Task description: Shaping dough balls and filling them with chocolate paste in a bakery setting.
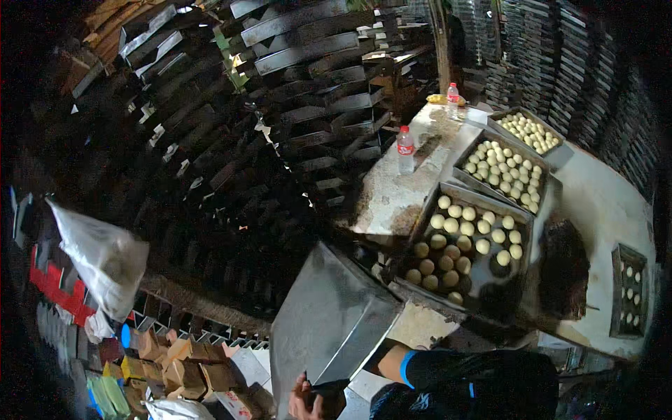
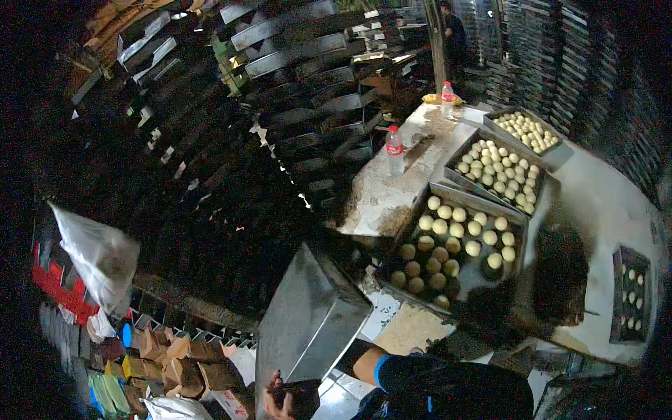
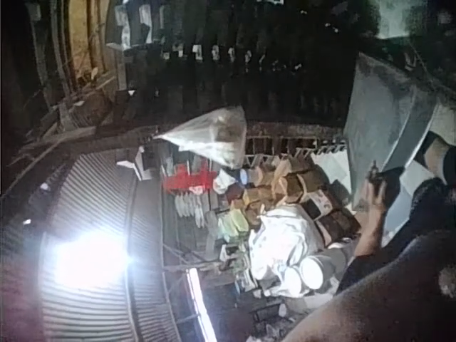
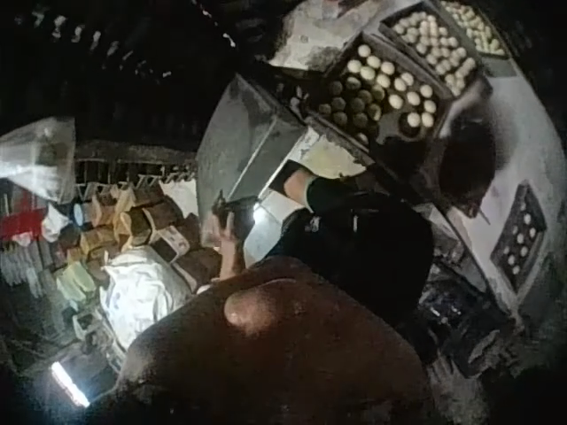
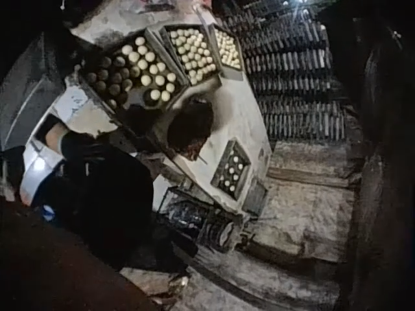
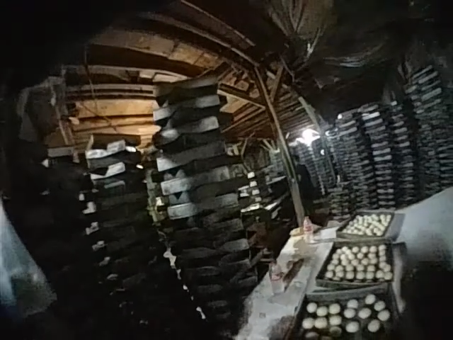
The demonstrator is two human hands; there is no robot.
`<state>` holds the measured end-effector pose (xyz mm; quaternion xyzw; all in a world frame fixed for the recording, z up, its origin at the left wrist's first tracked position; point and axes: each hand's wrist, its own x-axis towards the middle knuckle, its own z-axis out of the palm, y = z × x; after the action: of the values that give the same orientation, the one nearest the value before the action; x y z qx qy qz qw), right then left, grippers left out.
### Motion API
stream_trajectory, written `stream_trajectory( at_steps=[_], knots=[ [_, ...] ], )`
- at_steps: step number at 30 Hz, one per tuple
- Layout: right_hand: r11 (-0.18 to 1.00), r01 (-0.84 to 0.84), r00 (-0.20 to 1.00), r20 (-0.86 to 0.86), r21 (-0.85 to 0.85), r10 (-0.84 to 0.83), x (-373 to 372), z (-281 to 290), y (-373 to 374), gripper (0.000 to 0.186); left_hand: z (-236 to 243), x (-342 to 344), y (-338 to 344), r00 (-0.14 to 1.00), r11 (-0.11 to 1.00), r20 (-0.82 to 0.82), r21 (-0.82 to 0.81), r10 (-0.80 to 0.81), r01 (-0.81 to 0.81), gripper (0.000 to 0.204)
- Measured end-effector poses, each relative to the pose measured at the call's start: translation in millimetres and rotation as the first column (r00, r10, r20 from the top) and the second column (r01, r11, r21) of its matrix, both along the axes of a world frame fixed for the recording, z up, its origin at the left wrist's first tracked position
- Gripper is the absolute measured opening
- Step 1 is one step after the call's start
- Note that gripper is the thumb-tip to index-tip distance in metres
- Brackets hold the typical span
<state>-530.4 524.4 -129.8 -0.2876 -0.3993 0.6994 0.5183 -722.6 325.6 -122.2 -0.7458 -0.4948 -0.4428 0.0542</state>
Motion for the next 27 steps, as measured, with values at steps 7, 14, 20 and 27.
stream_trajectory(
  at_steps=[7,14,20,27],
  knots=[
    [0.852,-0.255,0.922,0.381,0.457,0.072,-71,87,-46,0.05,76,-22,-53,0.977,0.853,0.063,0.478,0.202,-0.207,0.048],
    [0.946,0.288,0.953,0.056,0.15,-0.299,10,65,-125,0.06,117,-52,-75,0.741,0.846,0.626,0.237,0.242,-0.477,0.071],
    [0.945,0.265,0.962,0.01,0.191,-0.272,132,53,-256,0.073,75,64,-29,0.178,0.929,0.97,-0.212,0.164,0.303,0.074],
    [0.573,0.82,0.538,0.321,0.017,-0.78,249,43,-369,0.091,72,335,-34,-0.032,0.742,0.97,-0.164,0.243,0.65,0.069]
  ],
)
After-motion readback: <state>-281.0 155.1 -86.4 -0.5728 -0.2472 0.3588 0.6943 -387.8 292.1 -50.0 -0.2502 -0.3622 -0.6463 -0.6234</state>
